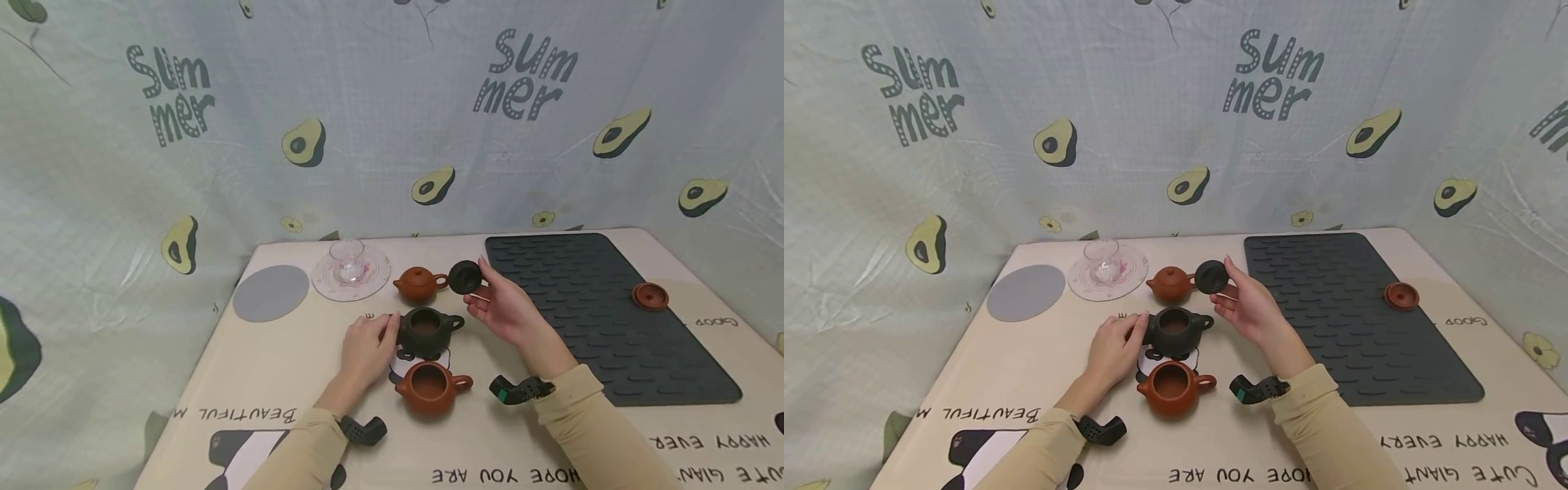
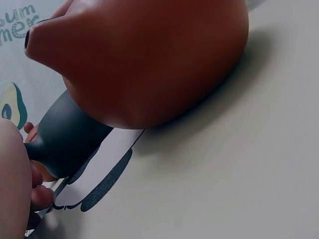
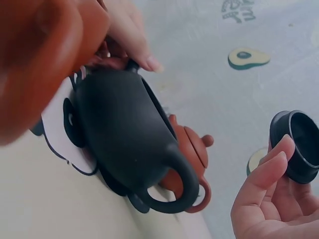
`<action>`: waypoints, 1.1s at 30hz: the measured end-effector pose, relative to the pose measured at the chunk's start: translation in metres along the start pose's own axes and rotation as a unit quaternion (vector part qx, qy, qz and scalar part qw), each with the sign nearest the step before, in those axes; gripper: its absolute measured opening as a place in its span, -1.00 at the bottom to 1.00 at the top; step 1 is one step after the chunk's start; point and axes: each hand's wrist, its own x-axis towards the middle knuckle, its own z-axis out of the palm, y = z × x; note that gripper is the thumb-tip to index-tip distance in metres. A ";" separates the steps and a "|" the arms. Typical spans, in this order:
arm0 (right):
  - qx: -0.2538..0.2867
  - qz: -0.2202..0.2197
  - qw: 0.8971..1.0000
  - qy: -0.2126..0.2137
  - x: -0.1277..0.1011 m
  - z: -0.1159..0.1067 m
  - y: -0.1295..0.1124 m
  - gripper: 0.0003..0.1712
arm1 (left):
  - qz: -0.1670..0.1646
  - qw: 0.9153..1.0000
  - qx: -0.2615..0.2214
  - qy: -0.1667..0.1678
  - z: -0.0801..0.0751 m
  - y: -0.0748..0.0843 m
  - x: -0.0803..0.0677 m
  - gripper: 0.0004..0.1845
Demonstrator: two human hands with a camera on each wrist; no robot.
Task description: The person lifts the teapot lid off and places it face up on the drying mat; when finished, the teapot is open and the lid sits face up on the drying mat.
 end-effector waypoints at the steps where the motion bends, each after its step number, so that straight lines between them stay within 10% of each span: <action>1: -0.003 -0.001 1.000 0.001 0.000 -0.001 0.000 -0.52 | -0.002 1.000 -0.001 -0.001 0.000 0.000 -0.001 -0.57; 18: -0.090 -0.055 0.994 0.015 0.001 -0.015 -0.006 -0.14 | -0.001 1.000 -0.002 -0.001 -0.003 0.001 0.000 -0.58; 33: -0.206 -0.085 0.972 0.069 0.002 -0.026 -0.008 -0.36 | -0.010 1.000 -0.005 -0.009 -0.001 0.003 -0.001 -0.59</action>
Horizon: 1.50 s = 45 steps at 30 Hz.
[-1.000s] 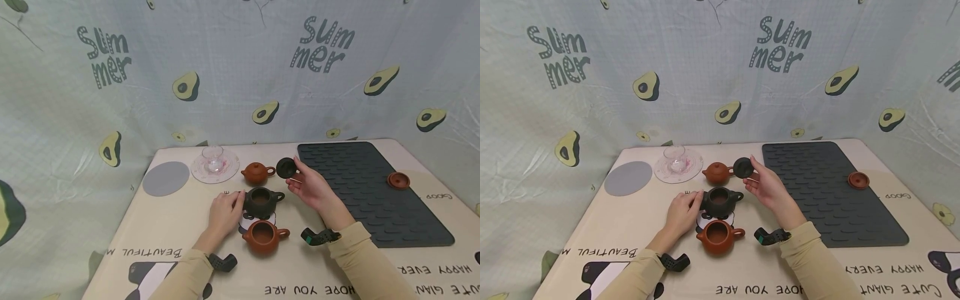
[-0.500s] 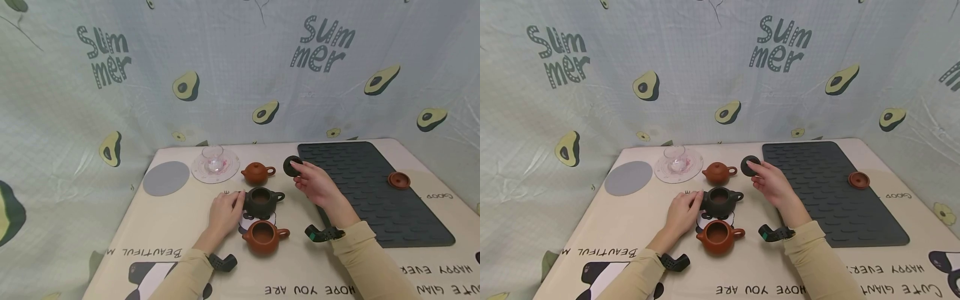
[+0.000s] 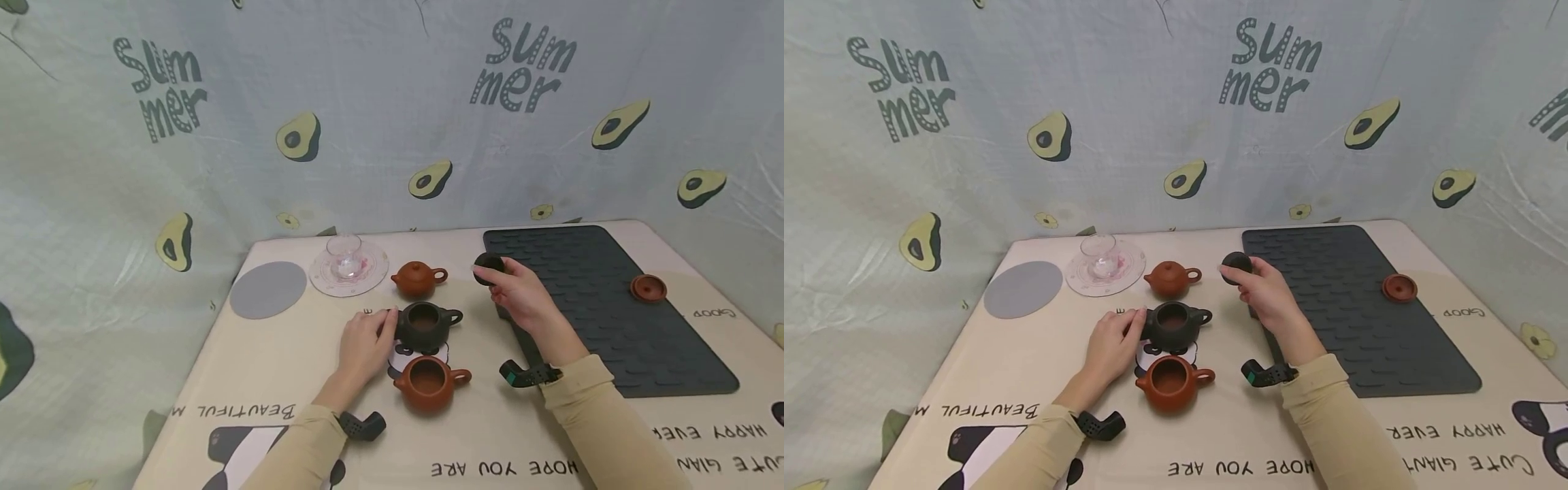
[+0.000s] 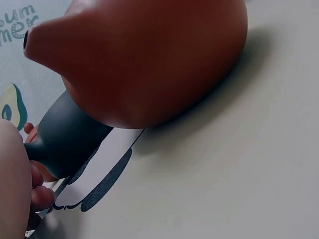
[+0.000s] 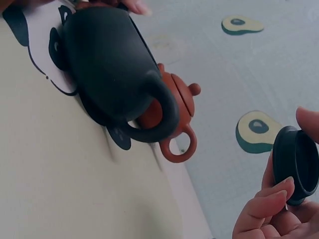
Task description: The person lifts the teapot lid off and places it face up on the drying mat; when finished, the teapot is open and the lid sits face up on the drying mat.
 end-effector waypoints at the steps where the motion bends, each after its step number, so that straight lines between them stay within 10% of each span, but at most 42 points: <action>1: -0.008 -0.001 1.000 0.007 0.001 0.000 -0.001 -0.35 | -0.002 1.000 0.001 0.000 0.000 0.000 0.000 -0.59; 28: -0.094 -0.025 0.992 0.083 0.004 -0.040 -0.005 -0.23 | 0.000 1.000 -0.004 0.001 -0.002 -0.003 0.003 -0.57; 45: -0.221 0.001 0.966 0.137 0.005 -0.071 0.009 0.06 | 0.002 1.000 0.002 -0.002 0.000 -0.001 0.002 -0.58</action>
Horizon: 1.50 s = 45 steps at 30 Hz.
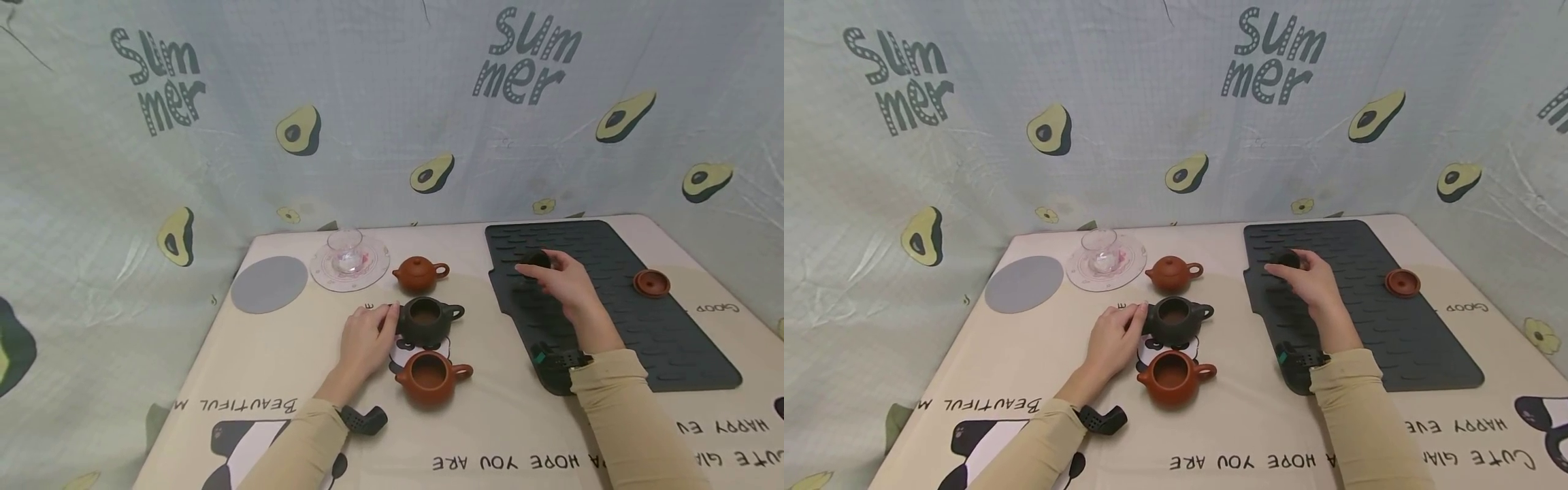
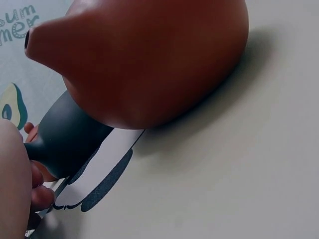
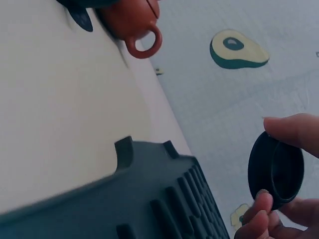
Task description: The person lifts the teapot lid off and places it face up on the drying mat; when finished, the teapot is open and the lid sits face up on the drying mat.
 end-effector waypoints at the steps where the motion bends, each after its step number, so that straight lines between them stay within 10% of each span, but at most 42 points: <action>1: -0.009 -0.001 1.000 0.002 0.002 -0.002 0.004 0.11 | 0.000 1.000 0.000 0.000 0.000 0.000 0.000 -0.58; 27: -0.050 0.081 0.990 0.104 0.032 -0.058 0.075 0.19 | 0.008 1.000 -0.001 0.009 -0.001 0.000 0.001 -0.58; 45: -0.131 0.079 0.985 0.077 -0.003 -0.054 0.042 -0.03 | 0.012 1.000 0.002 0.007 -0.001 -0.002 -0.001 -0.57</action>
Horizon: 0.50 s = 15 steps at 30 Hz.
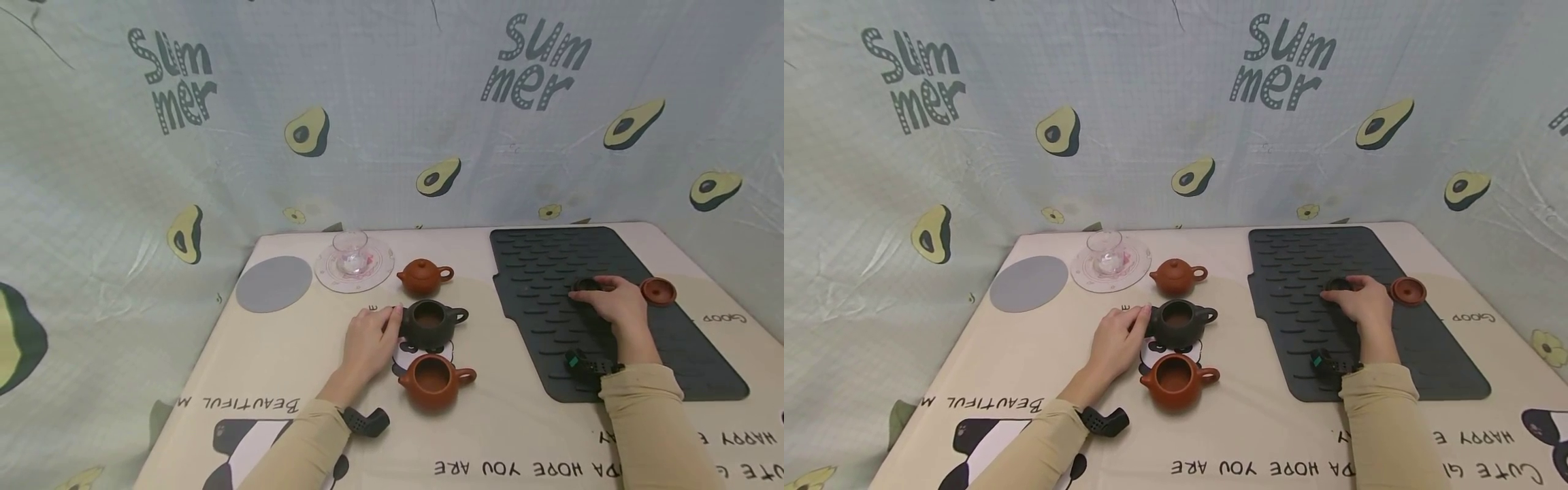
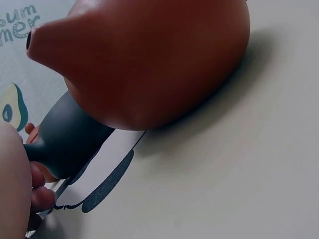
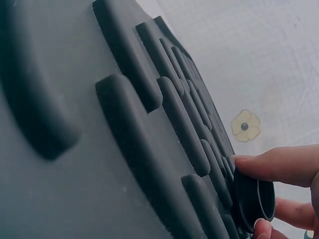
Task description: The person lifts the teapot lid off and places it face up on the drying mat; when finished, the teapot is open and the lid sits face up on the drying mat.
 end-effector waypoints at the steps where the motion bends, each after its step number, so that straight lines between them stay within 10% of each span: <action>1: -0.001 -0.001 1.000 0.000 0.000 0.000 0.000 -0.03 | 0.000 1.000 0.000 -0.001 0.000 0.000 0.000 -0.57; 15: -0.014 -0.014 1.000 0.000 0.000 0.004 0.002 -0.01 | -0.007 1.000 0.004 -0.007 0.000 0.000 -0.001 -0.56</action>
